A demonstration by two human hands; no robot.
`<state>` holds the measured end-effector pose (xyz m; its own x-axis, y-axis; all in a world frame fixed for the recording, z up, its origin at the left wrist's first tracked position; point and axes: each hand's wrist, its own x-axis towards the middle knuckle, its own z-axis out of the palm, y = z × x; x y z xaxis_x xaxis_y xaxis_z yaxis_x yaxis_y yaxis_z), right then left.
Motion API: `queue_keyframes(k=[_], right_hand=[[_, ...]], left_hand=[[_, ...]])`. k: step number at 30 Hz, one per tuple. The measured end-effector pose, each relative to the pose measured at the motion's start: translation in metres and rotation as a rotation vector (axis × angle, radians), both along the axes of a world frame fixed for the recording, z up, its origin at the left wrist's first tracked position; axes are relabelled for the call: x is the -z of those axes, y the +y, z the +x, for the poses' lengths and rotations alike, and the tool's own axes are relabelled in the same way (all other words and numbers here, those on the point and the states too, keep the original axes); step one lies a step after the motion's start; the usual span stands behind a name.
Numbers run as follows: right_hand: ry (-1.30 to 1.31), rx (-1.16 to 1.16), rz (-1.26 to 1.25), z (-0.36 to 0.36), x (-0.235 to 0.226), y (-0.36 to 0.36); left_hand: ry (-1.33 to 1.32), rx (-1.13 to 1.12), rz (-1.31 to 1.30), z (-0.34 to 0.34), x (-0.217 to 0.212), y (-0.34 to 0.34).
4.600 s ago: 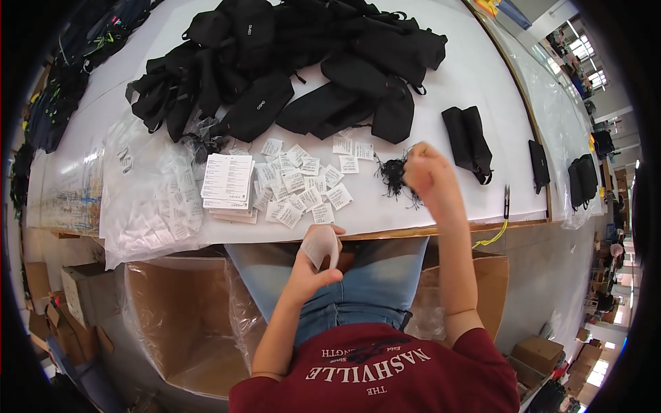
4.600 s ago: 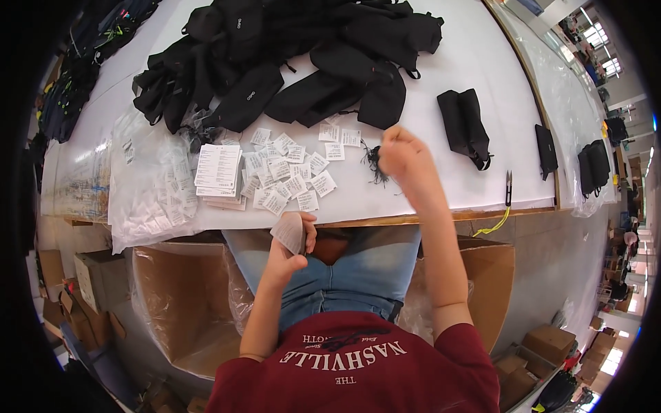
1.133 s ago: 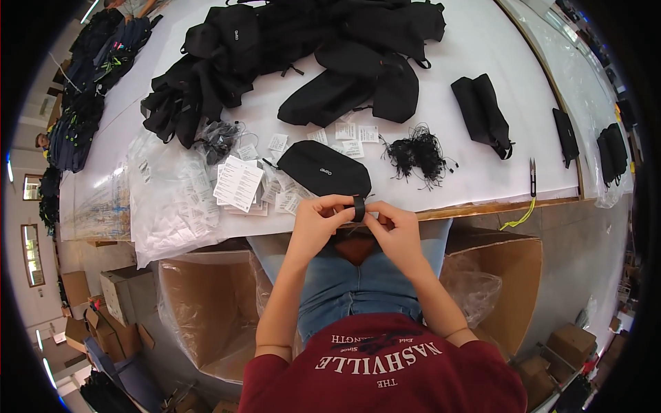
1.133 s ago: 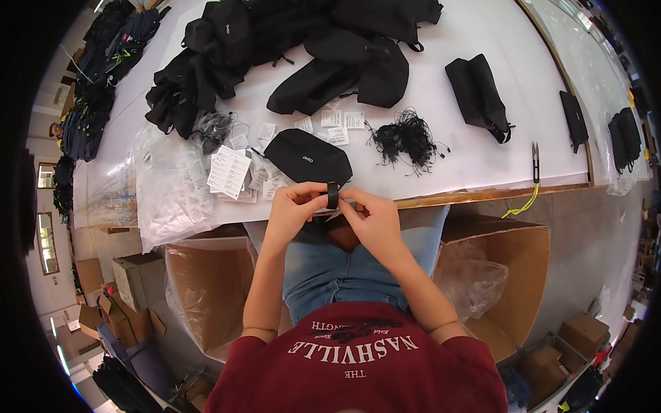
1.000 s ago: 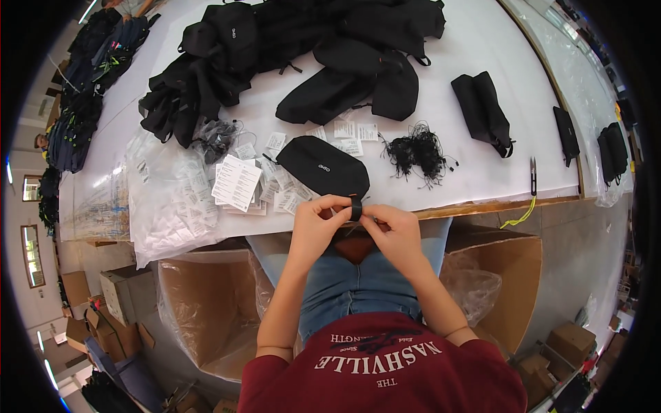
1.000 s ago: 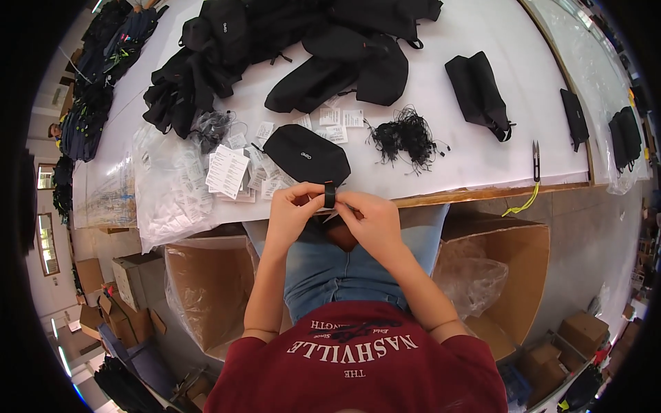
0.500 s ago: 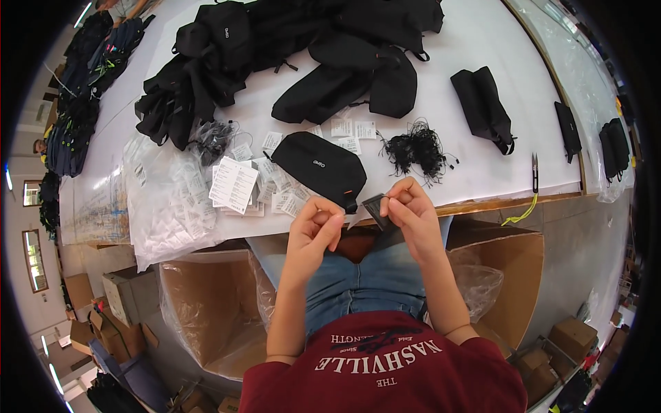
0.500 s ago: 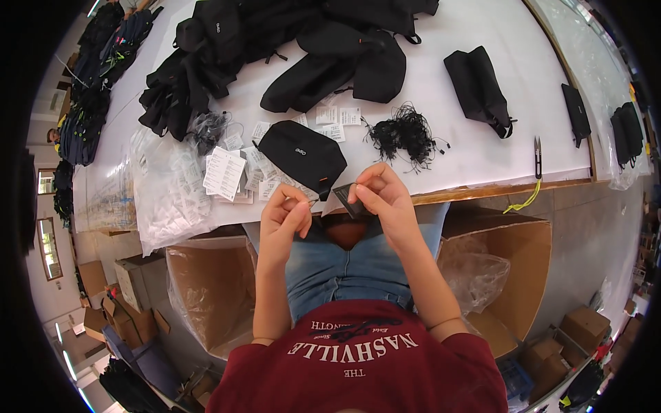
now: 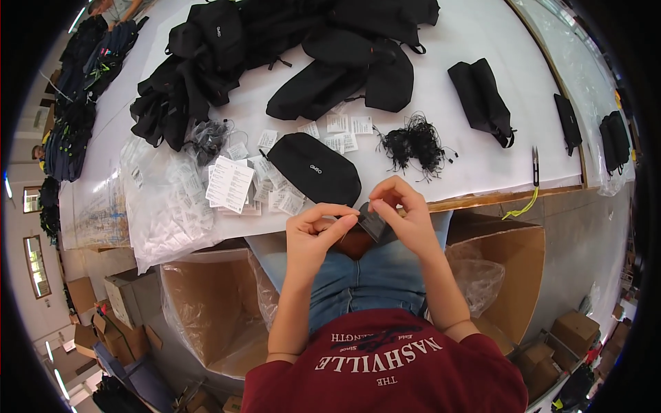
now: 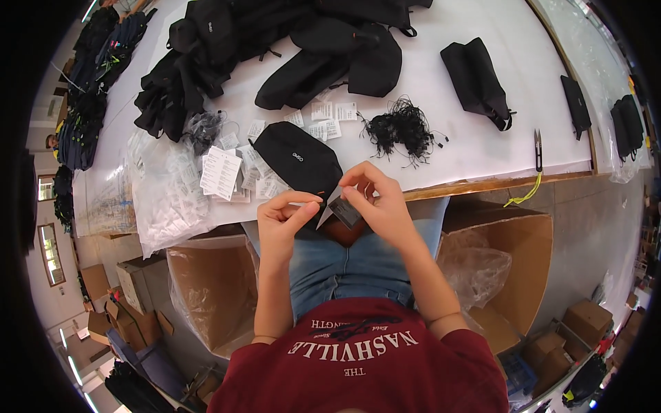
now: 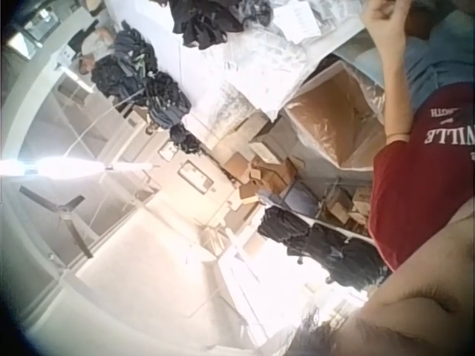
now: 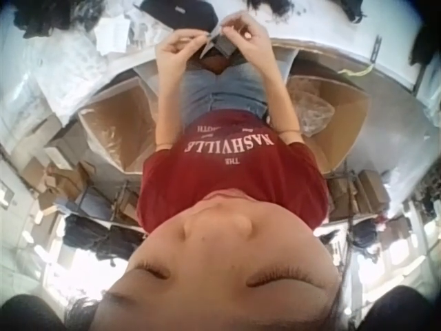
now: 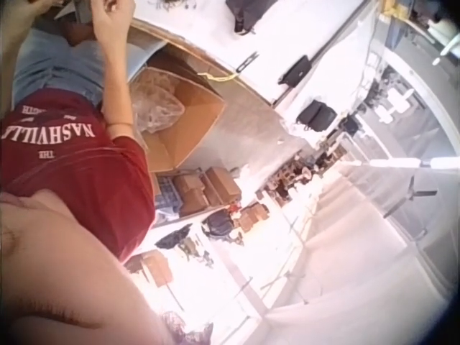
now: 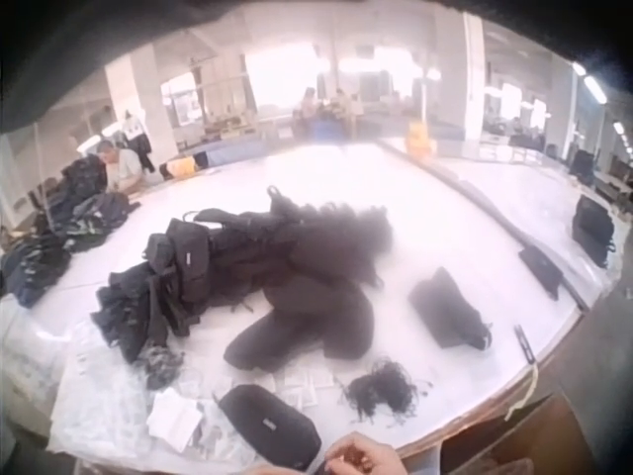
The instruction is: The recorder organizes black fabric cases and places them into a cardboard box lined with plastic.
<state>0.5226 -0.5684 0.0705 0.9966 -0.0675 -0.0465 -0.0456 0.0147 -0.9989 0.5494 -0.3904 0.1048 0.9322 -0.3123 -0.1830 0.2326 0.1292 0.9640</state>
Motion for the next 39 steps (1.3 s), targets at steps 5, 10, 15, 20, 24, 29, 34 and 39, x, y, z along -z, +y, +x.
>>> queue_keyframes(k=[5, 10, 15, 20, 24, 29, 34, 39], right_hand=[[0.007, -0.167, -0.372, 0.002, -0.007, 0.005], [-0.051, -0.178, -0.36, -0.005, -0.018, 0.006], [-0.041, -0.163, -0.417, -0.012, -0.018, 0.009], [0.091, -0.054, -0.15, -0.017, -0.011, 0.014], [0.12, 0.092, 0.088, -0.023, -0.003, 0.02], [0.028, 0.269, 0.306, -0.021, -0.009, 0.031], [0.01, 0.238, 0.208, -0.023, -0.006, 0.03], [-0.077, 0.243, 0.126, -0.023, -0.006, 0.029]], left_hand=[[0.006, -0.081, -0.042, -0.001, -0.001, 0.006], [0.022, -0.118, -0.013, 0.0, -0.003, 0.009], [0.04, -0.119, 0.01, 0.0, -0.009, 0.005], [0.014, -0.087, 0.038, -0.002, -0.004, 0.001], [-0.017, -0.047, 0.079, -0.009, 0.006, -0.003], [0.021, -0.078, 0.087, -0.011, 0.005, -0.009], [0.021, -0.086, 0.061, -0.011, 0.006, -0.011], [0.032, -0.094, 0.074, -0.014, 0.003, -0.012]])
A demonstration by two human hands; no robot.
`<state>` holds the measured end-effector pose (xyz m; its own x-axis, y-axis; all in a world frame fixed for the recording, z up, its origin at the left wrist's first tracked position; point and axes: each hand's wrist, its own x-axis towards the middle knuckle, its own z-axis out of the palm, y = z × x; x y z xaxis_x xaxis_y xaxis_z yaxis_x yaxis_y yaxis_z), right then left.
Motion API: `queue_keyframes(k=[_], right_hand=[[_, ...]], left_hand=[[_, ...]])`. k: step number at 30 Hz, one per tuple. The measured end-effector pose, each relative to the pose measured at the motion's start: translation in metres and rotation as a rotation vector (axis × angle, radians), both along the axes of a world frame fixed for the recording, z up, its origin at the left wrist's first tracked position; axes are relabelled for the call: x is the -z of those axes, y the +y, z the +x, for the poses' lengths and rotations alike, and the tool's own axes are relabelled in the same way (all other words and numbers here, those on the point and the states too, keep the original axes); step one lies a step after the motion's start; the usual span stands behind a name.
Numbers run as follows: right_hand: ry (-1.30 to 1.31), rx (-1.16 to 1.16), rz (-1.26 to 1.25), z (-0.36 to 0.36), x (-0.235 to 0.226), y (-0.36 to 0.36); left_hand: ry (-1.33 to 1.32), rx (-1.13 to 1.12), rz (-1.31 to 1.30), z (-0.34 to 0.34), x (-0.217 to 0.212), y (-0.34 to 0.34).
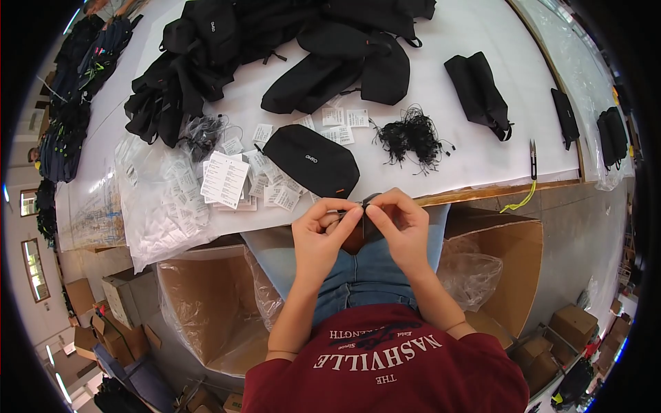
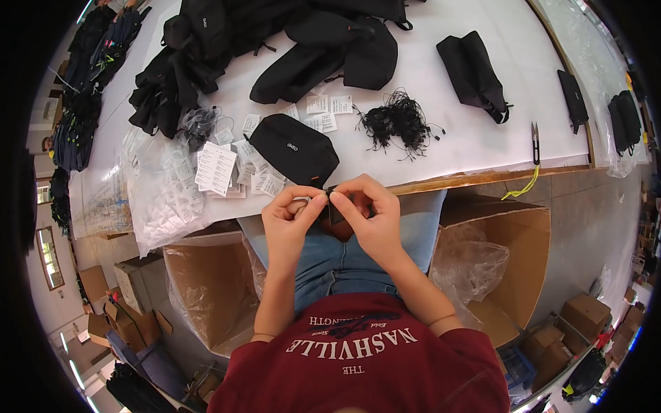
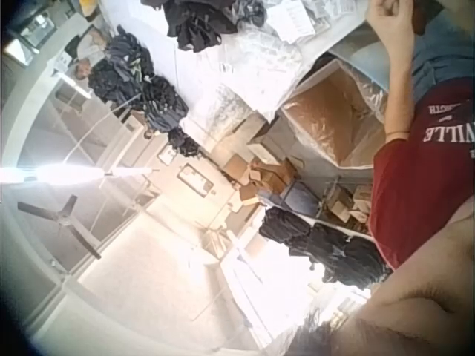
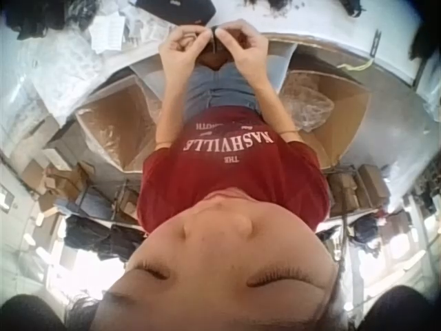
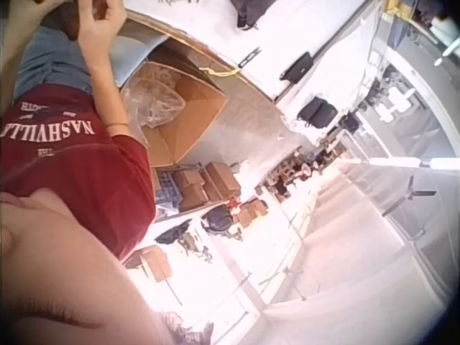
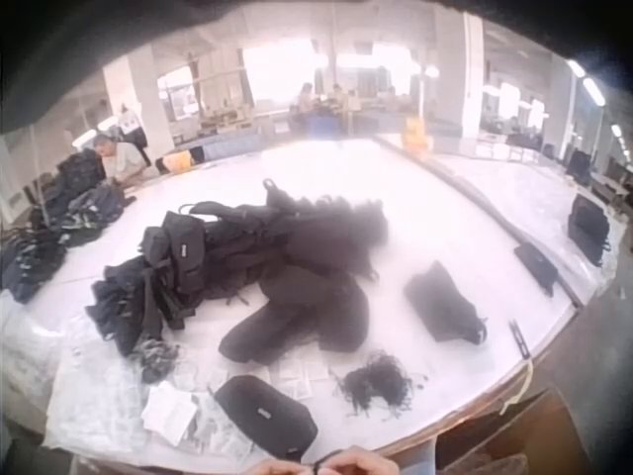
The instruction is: The recorder organizes black fabric cases and places them into a cardboard box lined with plastic.
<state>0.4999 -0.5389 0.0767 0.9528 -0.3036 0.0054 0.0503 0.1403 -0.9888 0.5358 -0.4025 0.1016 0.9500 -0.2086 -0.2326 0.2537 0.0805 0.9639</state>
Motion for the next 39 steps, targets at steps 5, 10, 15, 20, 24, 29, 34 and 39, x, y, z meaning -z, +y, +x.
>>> queue_keyframes(k=[5, 10, 15, 20, 24, 29, 34, 39], right_hand=[[-0.018, -0.152, 0.096, 0.001, -0.008, -0.009], [-0.003, -0.242, 0.092, 0.002, -0.012, -0.013], [0.005, -0.301, -0.165, 0.022, -0.02, -0.026], [-0.135, -0.368, -0.8, 0.067, -0.009, -0.012], [-0.125, -0.411, -1.221, 0.073, 0.035, 0.016], [-0.102, -0.298, -0.996, 0.076, 0.037, 0.014], [-0.176, -0.142, -0.783, 0.066, 0.008, -0.002], [-0.141, -0.163, -0.726, 0.045, -0.02, -0.011]], left_hand=[[0.01, 0.132, -0.106, 0.011, 0.005, 0.011], [0.005, 0.257, -0.165, 0.016, 0.002, 0.011], [0.014, 0.293, -0.051, 0.009, 0.008, 0.014], [-0.155, 0.486, 0.323, -0.011, 0.017, 0.006], [-0.36, 0.499, 0.502, -0.029, 0.023, 0.003], [-0.335, 0.309, 0.399, -0.033, 0.023, 0.009], [-0.651, -0.064, 0.632, 0.006, 0.031, 0.027], [-0.958, -0.09, 1.066, 0.026, 0.036, 0.034]])
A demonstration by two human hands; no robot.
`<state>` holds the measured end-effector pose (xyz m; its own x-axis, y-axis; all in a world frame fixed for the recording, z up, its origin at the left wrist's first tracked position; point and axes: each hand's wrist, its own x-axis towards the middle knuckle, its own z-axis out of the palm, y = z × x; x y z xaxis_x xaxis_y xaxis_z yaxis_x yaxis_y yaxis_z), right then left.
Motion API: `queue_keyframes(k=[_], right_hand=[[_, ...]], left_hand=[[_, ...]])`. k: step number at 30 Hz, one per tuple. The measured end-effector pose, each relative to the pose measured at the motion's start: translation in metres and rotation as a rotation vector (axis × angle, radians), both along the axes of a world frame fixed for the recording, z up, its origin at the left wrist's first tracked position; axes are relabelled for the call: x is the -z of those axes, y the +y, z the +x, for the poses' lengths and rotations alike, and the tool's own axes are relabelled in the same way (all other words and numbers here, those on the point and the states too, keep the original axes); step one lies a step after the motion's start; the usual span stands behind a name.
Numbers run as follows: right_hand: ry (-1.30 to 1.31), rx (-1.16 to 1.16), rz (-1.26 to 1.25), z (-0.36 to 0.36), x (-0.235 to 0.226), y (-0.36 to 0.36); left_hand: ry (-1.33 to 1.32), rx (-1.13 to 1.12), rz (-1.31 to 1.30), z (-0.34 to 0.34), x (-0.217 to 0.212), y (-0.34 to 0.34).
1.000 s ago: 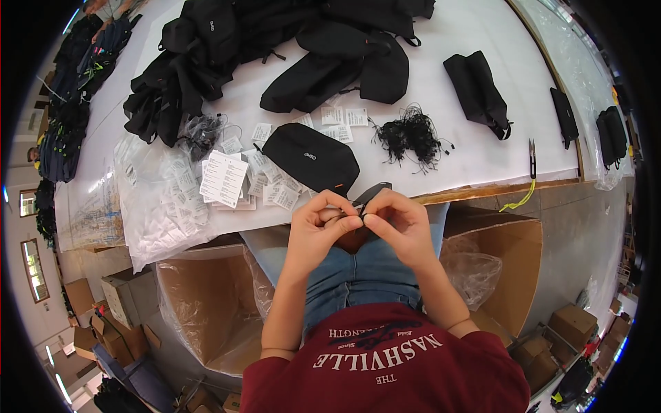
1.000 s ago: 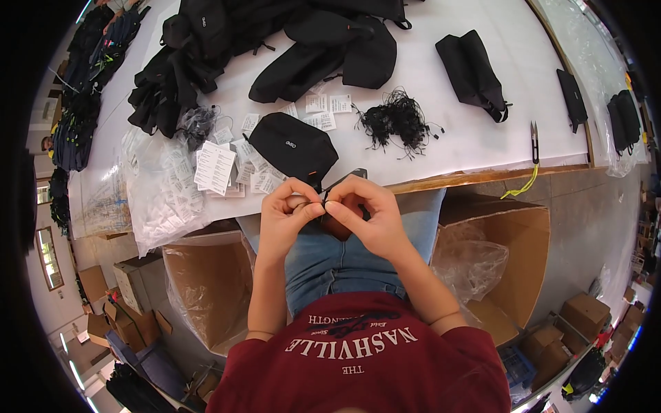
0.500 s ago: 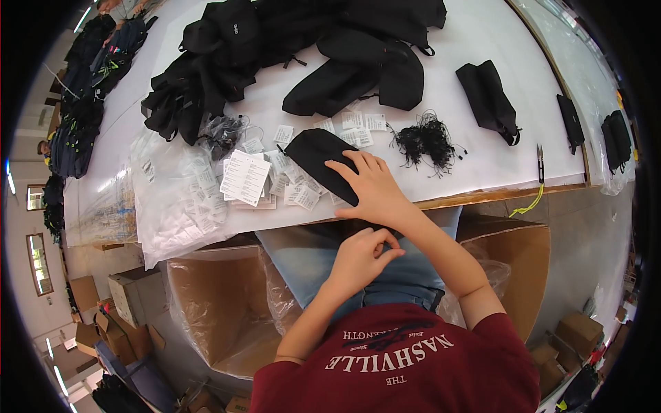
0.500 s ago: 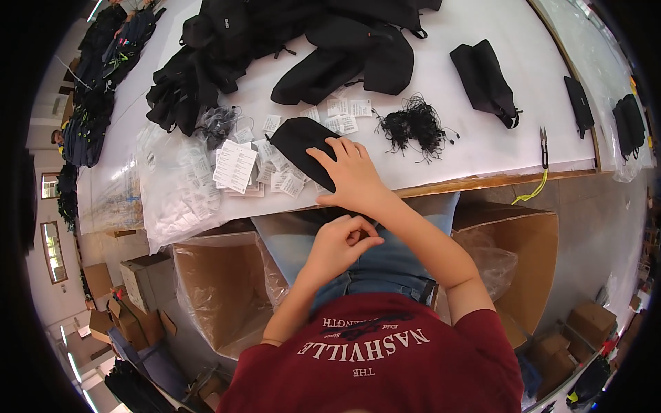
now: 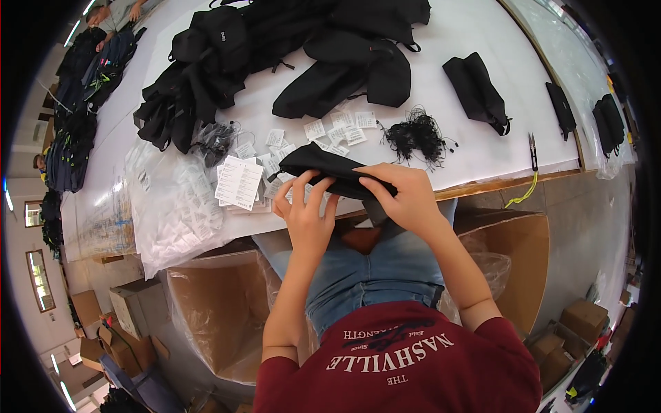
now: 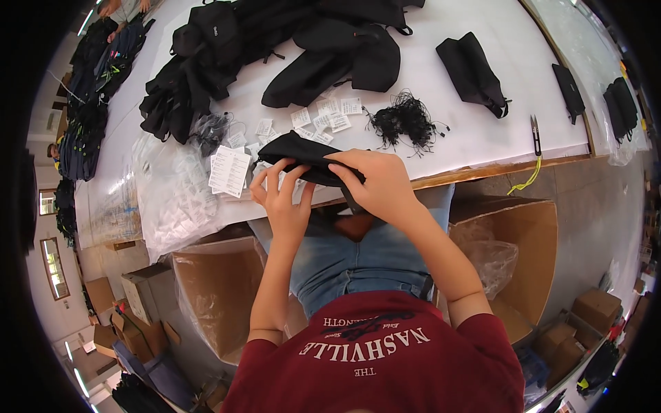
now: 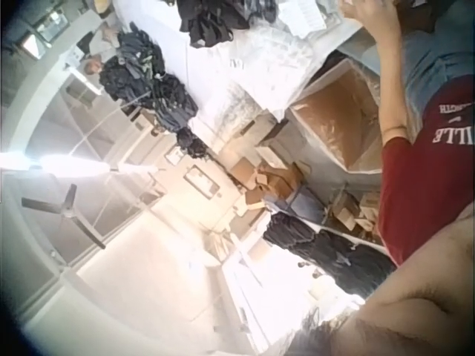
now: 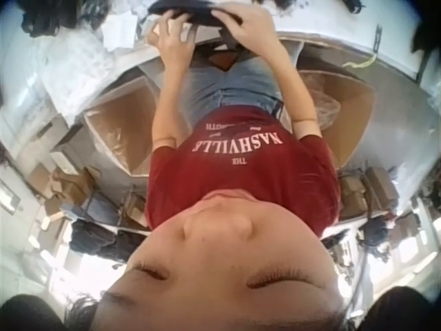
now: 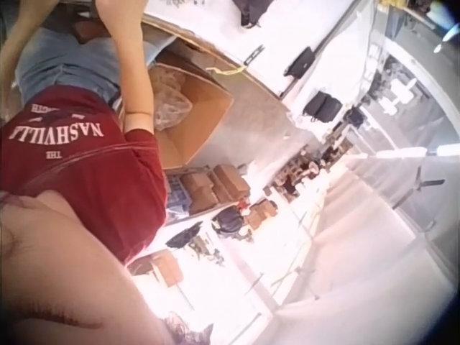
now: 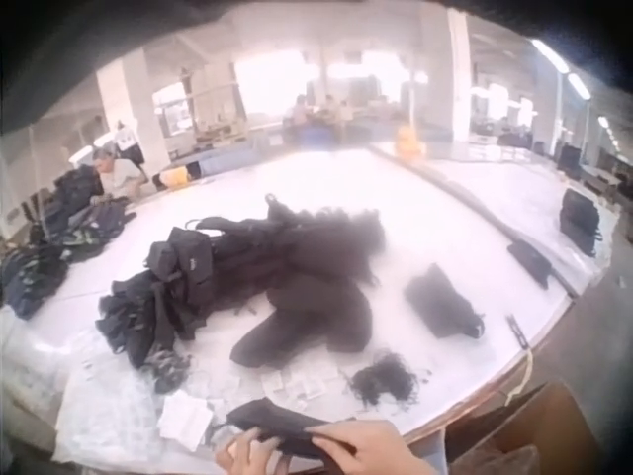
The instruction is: The recorder organizes black fabric cases and places them into a cardboard box lined with plastic.
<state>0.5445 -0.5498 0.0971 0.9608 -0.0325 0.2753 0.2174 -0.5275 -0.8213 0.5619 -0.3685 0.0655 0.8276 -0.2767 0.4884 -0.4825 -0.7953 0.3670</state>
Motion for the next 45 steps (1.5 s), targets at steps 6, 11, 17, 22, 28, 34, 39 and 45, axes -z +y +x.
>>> queue_keyframes(k=[6, 11, 17, 22, 28, 34, 39, 45], right_hand=[[0.087, 0.002, -0.019, -0.016, -0.021, -0.004], [0.006, -0.026, -0.051, -0.026, -0.024, -0.003], [0.019, -0.013, -0.019, -0.03, -0.027, -0.003], [0.02, -0.002, -0.001, -0.031, -0.028, -0.002], [0.006, 0.037, 0.012, -0.022, -0.02, -0.004], [-0.021, -0.056, 0.281, -0.016, -0.013, -0.016], [0.393, -0.199, 0.513, -0.034, 0.013, -0.041], [0.531, -0.112, 0.473, -0.044, 0.031, -0.028]], left_hand=[[-0.066, 0.247, -0.055, 0.001, -0.003, 0.006], [-0.13, 0.321, -0.071, 0.0, -0.003, 0.007], [-0.117, 0.364, -0.057, -0.004, -0.006, 0.006], [-0.065, 0.395, -0.075, -0.01, -0.01, 0.006], [0.253, 0.588, 0.148, -0.017, -0.047, 0.0], [0.431, 0.608, 0.142, -0.015, -0.054, -0.002], [0.426, 0.519, 0.123, -0.009, -0.059, 0.007], [0.382, 0.489, 0.054, -0.006, -0.061, 0.004]])
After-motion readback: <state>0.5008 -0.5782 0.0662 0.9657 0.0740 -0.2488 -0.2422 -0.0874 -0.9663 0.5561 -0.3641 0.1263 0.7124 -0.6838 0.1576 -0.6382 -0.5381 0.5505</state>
